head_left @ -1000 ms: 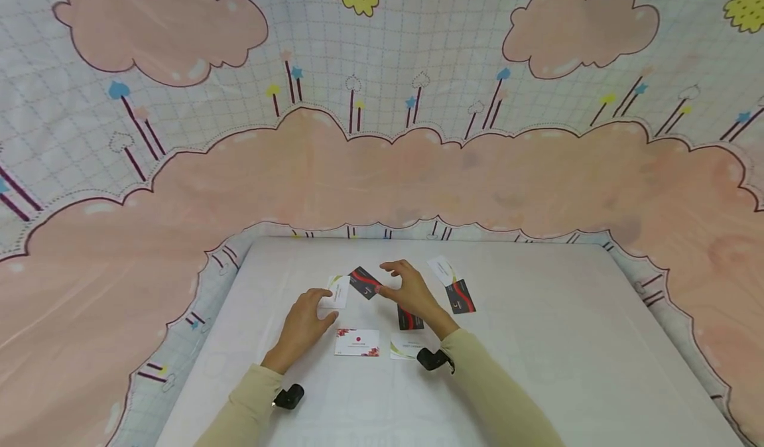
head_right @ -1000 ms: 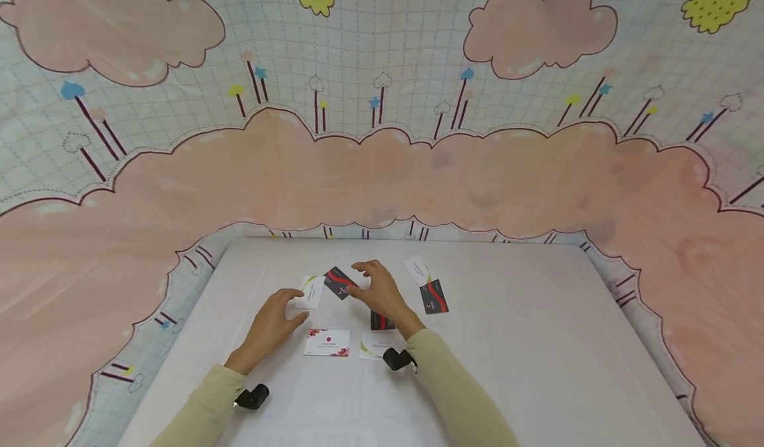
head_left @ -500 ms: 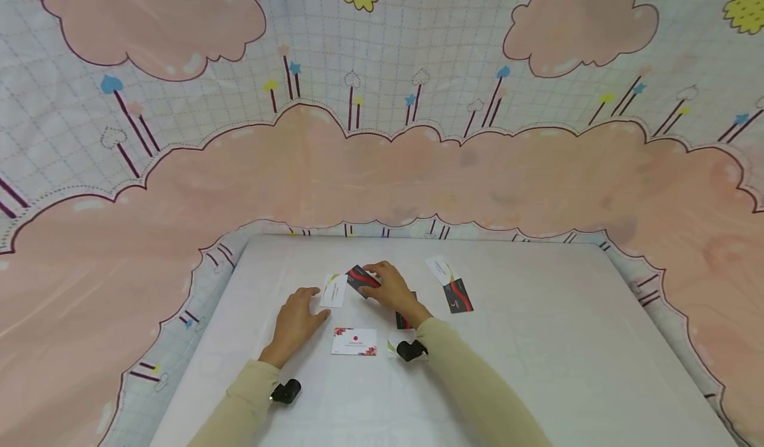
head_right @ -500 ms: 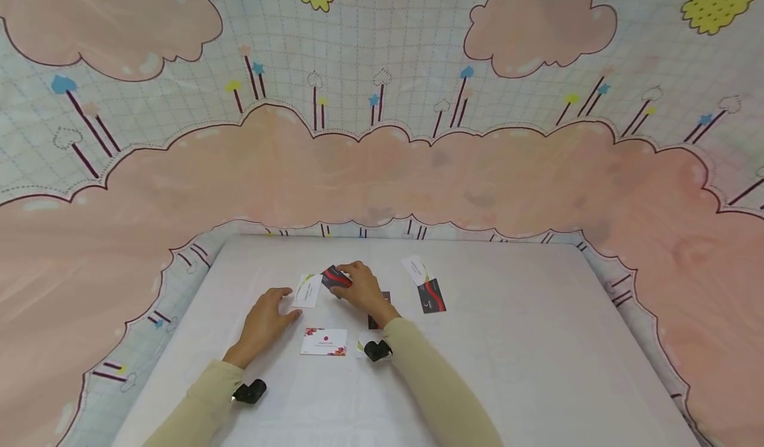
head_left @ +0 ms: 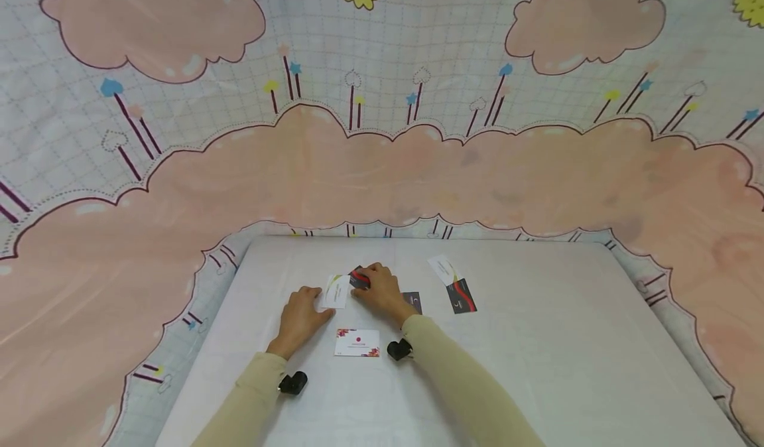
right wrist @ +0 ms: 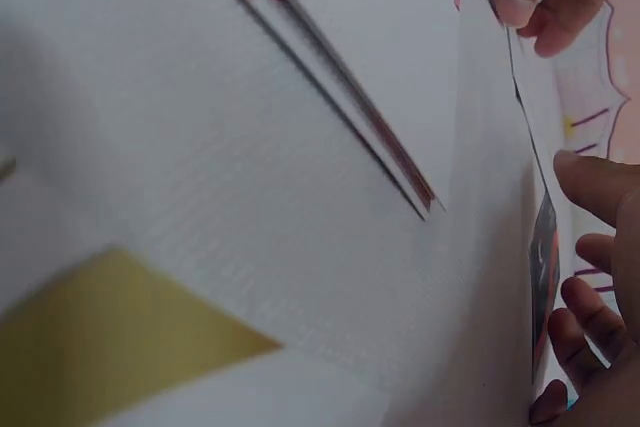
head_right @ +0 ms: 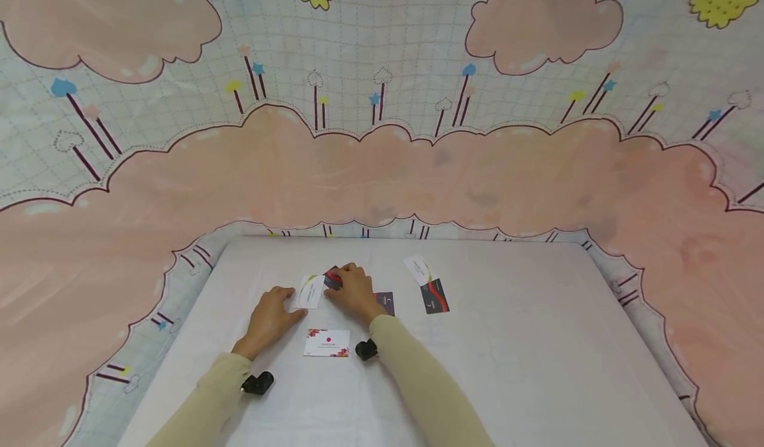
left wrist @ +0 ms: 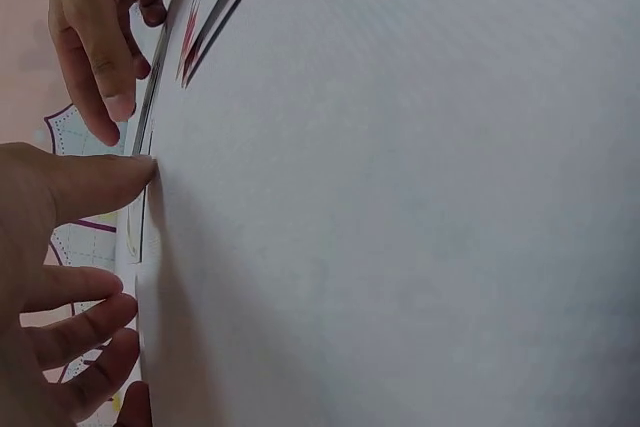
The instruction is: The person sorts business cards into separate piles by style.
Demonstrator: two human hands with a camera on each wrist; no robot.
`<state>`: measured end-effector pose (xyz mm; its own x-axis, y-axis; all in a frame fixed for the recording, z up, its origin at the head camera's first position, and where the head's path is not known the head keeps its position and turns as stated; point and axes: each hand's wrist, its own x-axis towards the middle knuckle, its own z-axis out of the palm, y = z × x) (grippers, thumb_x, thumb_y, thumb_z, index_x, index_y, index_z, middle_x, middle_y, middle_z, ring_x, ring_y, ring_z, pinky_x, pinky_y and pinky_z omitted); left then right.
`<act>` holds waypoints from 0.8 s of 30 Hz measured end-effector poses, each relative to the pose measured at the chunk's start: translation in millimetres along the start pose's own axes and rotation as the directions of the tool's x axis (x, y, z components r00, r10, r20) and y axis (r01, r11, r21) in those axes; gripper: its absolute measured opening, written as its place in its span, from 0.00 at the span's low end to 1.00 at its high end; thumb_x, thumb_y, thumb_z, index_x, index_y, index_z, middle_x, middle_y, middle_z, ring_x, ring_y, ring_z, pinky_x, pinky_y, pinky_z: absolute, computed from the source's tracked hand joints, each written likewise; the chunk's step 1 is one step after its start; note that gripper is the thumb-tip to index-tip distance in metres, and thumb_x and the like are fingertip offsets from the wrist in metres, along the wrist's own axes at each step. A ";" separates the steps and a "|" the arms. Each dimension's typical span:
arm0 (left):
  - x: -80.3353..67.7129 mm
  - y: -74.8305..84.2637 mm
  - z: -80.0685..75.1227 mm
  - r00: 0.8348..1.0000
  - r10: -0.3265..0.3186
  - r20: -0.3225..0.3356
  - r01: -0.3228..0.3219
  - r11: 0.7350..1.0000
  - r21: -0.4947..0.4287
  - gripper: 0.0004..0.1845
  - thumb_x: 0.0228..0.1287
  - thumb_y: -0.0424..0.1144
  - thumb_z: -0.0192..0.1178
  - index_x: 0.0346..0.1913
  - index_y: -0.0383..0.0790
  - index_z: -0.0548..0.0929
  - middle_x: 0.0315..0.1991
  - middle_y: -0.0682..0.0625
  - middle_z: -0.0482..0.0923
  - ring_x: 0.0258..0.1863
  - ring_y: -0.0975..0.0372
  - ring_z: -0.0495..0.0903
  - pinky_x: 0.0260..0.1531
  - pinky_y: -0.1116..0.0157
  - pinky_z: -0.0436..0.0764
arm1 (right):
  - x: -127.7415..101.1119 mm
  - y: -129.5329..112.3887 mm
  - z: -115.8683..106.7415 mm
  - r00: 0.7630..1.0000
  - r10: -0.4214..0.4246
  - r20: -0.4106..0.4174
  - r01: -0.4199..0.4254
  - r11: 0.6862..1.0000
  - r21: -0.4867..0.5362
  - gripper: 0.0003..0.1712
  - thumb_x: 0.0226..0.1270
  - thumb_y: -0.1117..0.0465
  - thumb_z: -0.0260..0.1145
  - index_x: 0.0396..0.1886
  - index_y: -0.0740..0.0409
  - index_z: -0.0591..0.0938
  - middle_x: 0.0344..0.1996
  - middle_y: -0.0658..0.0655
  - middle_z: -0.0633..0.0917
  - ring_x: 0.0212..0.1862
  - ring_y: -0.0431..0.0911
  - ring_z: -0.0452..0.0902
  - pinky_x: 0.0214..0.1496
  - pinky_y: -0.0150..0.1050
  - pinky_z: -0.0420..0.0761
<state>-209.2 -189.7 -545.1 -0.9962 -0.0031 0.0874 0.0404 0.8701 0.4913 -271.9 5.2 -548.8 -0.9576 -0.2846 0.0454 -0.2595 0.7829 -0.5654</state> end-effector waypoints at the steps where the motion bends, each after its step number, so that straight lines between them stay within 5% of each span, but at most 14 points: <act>1: 0.9 -0.1 0.2 1.000 0.004 0.002 -0.004 1.000 0.011 0.34 0.53 0.46 0.72 0.58 0.27 0.78 0.54 0.35 0.78 0.53 0.42 0.76 0.48 0.46 0.78 | 0.5 -0.8 0.2 1.000 0.001 0.000 -0.001 1.000 -0.004 0.31 0.62 0.45 0.70 0.64 0.49 0.78 0.58 0.56 0.77 0.60 0.51 0.72 0.62 0.50 0.71; 24: 1.1 -0.8 5.6 1.000 -0.007 -0.026 0.008 0.999 0.033 0.32 0.54 0.48 0.71 0.57 0.30 0.80 0.51 0.38 0.77 0.52 0.44 0.74 0.47 0.45 0.76 | 8.9 -14.2 5.8 0.999 0.001 0.032 0.002 0.993 -0.116 0.27 0.64 0.46 0.67 0.62 0.45 0.80 0.57 0.57 0.77 0.58 0.52 0.71 0.59 0.50 0.70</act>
<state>-210.8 -187.7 -550.3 -0.9941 -0.0226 0.1065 0.0295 0.8860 0.4628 -276.0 -11.6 -545.1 -0.9534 -0.3011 0.0184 -0.2746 0.8412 -0.4658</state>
